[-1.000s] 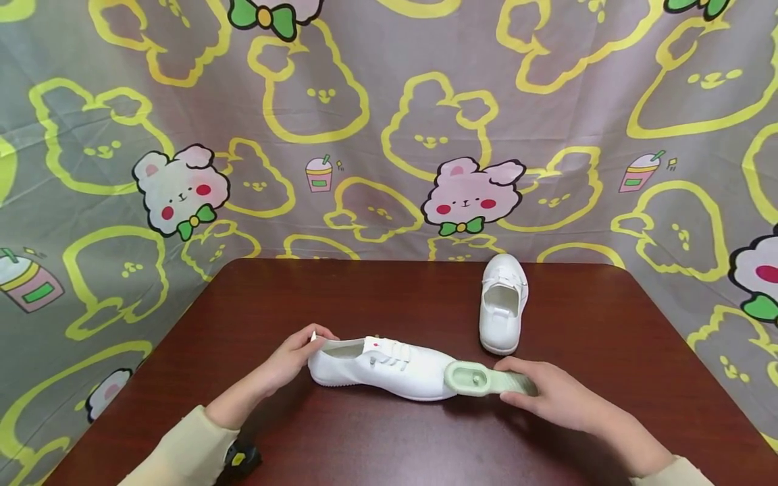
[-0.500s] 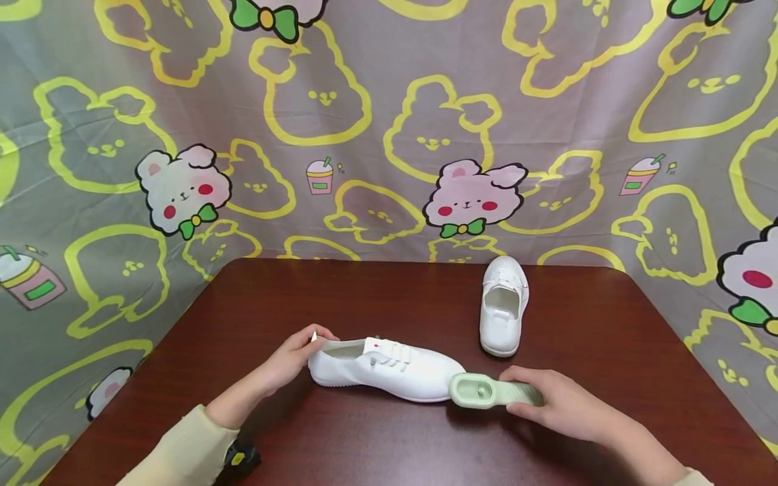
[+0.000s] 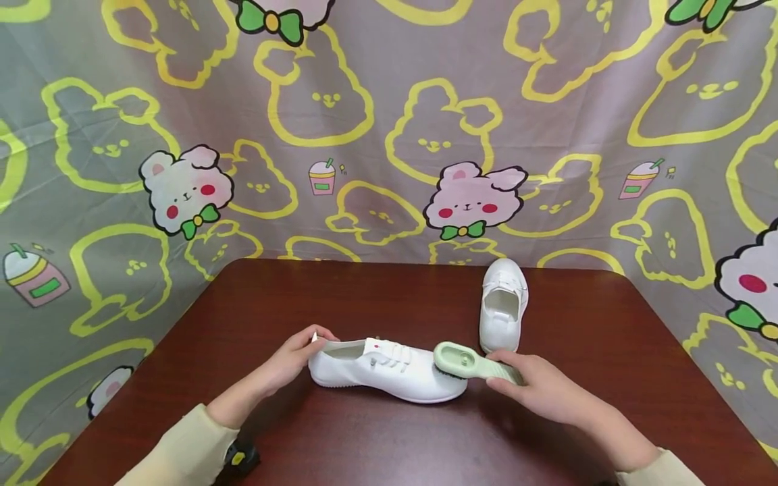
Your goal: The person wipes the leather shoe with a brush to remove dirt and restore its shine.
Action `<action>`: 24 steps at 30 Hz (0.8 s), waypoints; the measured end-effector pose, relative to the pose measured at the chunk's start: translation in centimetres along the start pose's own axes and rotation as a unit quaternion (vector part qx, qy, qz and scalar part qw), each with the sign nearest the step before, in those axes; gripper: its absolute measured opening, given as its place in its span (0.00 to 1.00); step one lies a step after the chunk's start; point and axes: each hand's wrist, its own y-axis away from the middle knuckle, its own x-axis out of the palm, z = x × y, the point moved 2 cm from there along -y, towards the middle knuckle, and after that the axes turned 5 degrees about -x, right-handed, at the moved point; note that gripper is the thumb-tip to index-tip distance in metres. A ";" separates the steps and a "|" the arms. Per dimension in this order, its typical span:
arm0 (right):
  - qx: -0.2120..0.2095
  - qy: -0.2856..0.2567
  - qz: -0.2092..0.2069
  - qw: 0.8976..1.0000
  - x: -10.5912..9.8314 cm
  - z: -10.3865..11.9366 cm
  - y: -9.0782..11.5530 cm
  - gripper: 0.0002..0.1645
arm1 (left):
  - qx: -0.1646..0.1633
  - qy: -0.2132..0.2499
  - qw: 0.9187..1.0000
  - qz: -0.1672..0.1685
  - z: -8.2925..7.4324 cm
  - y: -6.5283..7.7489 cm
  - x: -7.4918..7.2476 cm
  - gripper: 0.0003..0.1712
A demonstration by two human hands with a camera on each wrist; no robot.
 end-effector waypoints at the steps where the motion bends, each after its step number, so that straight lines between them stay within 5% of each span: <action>1: -0.010 -0.011 0.007 1.000 0.3 0.2 -0.3 0.13 | 0.000 0.000 1.000 0.000 0.0 0.0 0.0 0.09; 6: 0.009 -0.021 0.021 1.000 0.8 -0.6 -1.0 0.12 | 0.004 0.002 1.000 0.000 0.1 0.0 0.1 0.09; 12: 0.064 0.043 0.005 0.997 0.4 -1.5 -1.5 0.16 | 0.008 -0.001 1.000 -0.006 0.1 0.0 0.0 0.09; 21: 0.008 -0.019 0.020 1.000 1.3 1.0 -2.9 0.14 | 0.018 0.001 1.000 0.000 0.0 0.0 0.0 0.09; 24: 0.037 -0.011 0.022 0.999 1.3 0.0 -2.7 0.16 | 0.016 0.003 1.000 0.000 0.1 -0.1 0.1 0.09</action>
